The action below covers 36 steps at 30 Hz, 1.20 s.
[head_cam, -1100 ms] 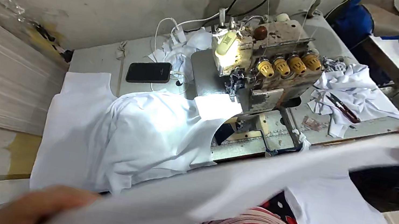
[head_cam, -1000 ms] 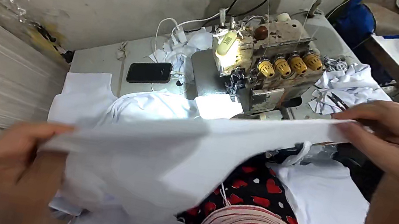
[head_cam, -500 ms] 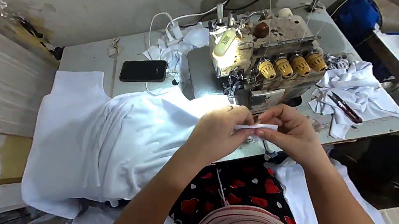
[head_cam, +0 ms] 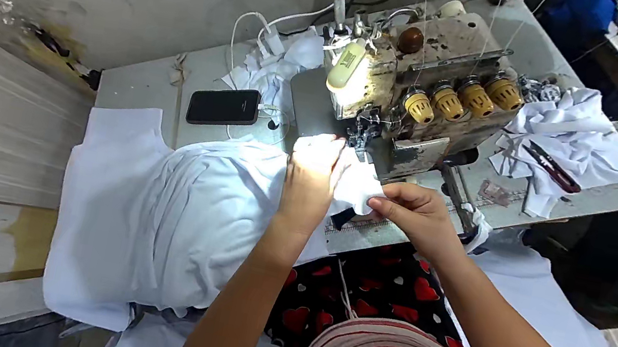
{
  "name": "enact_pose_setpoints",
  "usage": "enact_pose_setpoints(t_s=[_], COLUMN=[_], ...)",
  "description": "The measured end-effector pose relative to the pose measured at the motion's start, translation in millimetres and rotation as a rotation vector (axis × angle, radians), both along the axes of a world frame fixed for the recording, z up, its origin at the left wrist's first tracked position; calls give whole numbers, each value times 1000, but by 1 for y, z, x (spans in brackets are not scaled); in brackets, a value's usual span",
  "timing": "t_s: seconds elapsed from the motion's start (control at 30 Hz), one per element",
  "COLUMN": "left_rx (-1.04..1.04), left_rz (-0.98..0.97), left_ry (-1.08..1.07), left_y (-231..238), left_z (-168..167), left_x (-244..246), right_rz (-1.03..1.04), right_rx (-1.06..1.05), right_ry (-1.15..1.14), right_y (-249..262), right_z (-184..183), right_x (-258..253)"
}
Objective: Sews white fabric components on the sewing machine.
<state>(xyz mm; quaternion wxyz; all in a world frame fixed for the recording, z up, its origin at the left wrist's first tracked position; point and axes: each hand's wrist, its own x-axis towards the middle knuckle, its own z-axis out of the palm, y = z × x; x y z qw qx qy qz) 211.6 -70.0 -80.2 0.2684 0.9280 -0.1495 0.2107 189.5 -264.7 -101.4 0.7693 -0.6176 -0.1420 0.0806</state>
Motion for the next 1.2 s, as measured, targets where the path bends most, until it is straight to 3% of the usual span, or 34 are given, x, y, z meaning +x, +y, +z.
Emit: enact_pose_setpoints(t_s=[0.07, 0.17, 0.3, 0.43, 0.5, 0.67, 0.77, 0.9, 1.03, 1.2], left_rx=[1, -35, -238, -424, -511, -692, -755, -646, -642, -752], left_rz=[-16, -35, -35, -27, -38, -146, -192, -126, -61, -42], left_ry=[-56, 31, 320, 542, 583, 614, 558, 321, 260, 335], left_y=[-4, -3, 10, 26, 29, 29, 26, 28, 33, 32], left_z=[2, 11, 30, 43, 47, 44, 35, 29, 27, 28], left_x=[-1, -8, -24, -40, -51, -81, -90, -90, -89, -89], right_rz=[40, 53, 86, 271, 257, -55, 23, 213, 142, 65], right_rx=[45, 22, -120, -55, -44, -120, -96, -30, 31, 40], right_ry=[53, -5, -338, -622, -683, -476, -302, -115, -101, -117], right_y=[-4, -5, 2, 19, 26, 32, 32, 34, 38, 42], right_z=[2, -3, -2, 20, 24, 12, 8, 5, 1, 3], right_x=[-2, -8, -20, -38, -38, -19, -18, -23, -25, -26])
